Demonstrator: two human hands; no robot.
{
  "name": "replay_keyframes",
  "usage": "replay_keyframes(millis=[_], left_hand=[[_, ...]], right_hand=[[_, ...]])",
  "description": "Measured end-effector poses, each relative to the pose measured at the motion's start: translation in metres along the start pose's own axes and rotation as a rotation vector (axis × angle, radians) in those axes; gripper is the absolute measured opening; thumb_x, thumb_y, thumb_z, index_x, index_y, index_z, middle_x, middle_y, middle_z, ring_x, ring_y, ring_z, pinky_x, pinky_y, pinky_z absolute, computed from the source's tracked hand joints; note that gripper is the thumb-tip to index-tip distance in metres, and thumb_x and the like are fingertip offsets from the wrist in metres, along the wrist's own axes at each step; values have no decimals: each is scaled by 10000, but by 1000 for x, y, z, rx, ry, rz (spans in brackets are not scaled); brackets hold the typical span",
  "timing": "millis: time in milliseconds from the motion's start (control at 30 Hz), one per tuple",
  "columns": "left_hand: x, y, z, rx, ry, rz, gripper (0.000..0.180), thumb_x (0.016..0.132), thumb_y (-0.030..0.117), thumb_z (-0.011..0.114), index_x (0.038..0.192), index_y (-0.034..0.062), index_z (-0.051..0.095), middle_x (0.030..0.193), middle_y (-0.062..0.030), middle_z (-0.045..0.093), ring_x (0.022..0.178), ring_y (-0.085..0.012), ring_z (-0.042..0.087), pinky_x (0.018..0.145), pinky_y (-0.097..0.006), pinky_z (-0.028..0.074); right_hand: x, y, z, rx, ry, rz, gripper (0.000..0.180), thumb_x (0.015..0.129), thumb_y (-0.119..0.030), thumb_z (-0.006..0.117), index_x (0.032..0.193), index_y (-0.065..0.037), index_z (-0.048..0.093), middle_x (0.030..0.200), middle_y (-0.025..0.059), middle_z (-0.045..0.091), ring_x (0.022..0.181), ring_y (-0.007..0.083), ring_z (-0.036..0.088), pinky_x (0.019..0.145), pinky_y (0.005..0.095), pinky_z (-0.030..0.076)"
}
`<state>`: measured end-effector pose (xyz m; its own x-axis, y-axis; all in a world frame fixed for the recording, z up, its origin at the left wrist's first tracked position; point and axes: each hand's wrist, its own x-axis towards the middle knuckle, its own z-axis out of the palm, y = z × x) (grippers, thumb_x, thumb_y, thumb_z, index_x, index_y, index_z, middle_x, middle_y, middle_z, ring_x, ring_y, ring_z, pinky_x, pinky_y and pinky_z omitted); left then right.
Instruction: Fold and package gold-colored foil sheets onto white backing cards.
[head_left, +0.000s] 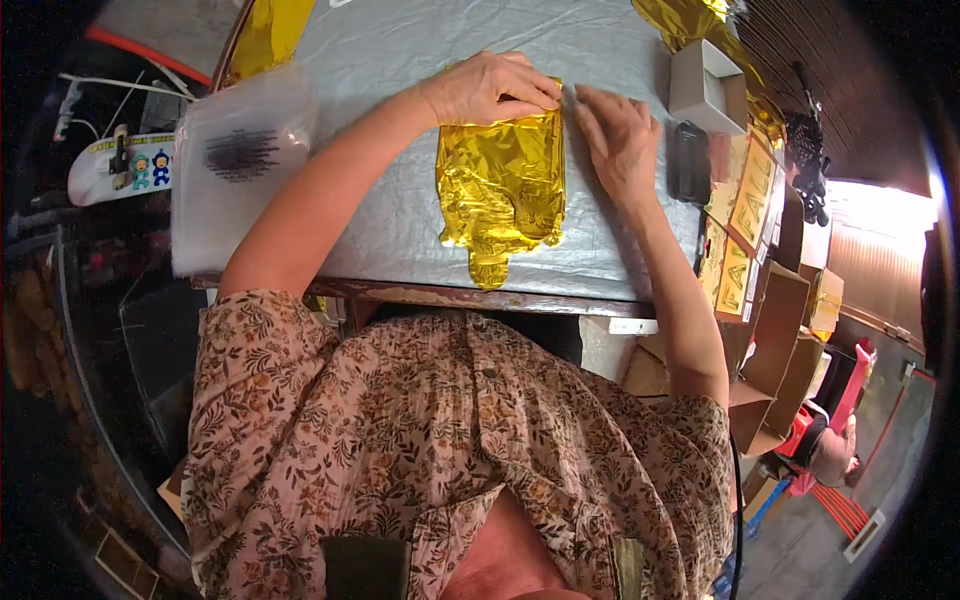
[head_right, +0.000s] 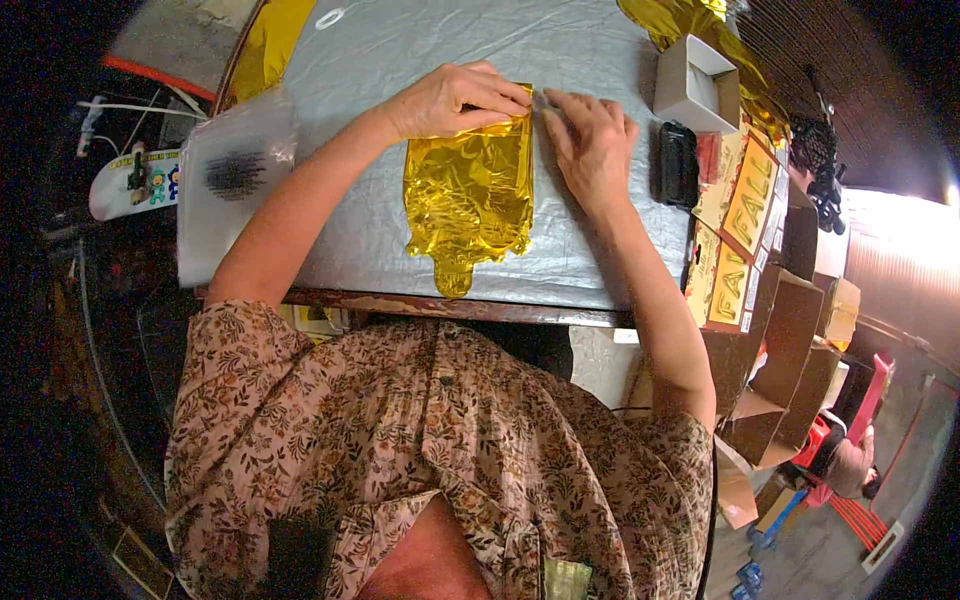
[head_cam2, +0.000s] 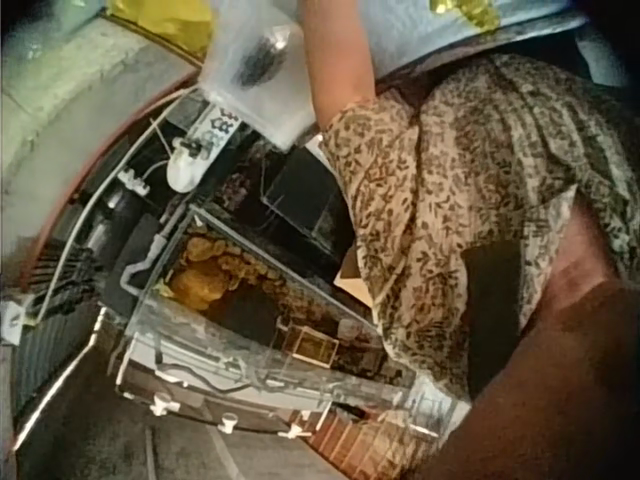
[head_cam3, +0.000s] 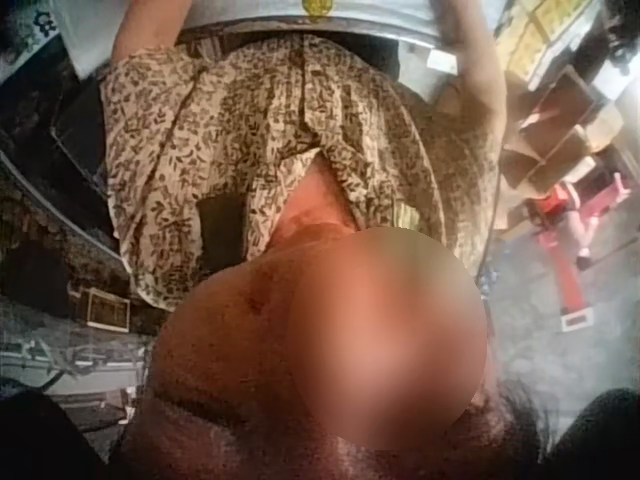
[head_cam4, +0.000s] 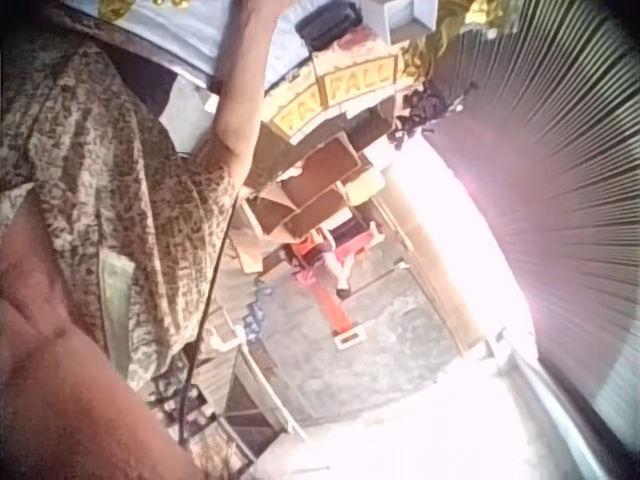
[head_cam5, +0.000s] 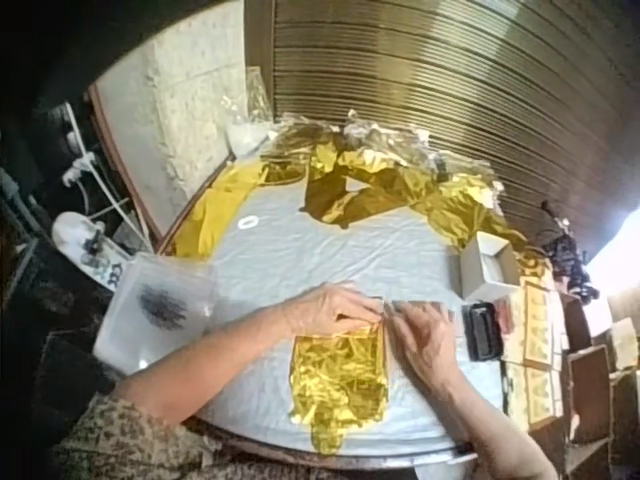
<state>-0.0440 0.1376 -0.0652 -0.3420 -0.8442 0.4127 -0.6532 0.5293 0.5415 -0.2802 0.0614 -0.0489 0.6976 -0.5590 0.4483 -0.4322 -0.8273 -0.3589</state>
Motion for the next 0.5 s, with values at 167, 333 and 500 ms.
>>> replay_keyframes(millis=[167,333,500], left_hand=[[4,-1,3,39,55,98,253,900,138,718,1145,117,776,1114,-16,690,990,-219,603,909,-336,516],[2,-4,5,41,63,129,256,889,159,733,1139,128,779,1009,-16,617,945,-213,571,885,-335,501],[2,-2,3,39,61,112,247,883,158,739,1124,128,784,1003,-22,612,943,-212,568,876,-339,499]], right_hand=[[38,20,19,334,-150,366,268,870,-263,803,1032,-51,774,851,82,754,746,198,692,706,330,535],[47,19,23,252,-168,343,263,791,-353,837,823,-104,757,726,20,729,691,191,673,766,415,429],[56,22,26,269,-203,418,243,793,-339,834,802,-109,755,731,21,730,701,194,669,777,417,407]])
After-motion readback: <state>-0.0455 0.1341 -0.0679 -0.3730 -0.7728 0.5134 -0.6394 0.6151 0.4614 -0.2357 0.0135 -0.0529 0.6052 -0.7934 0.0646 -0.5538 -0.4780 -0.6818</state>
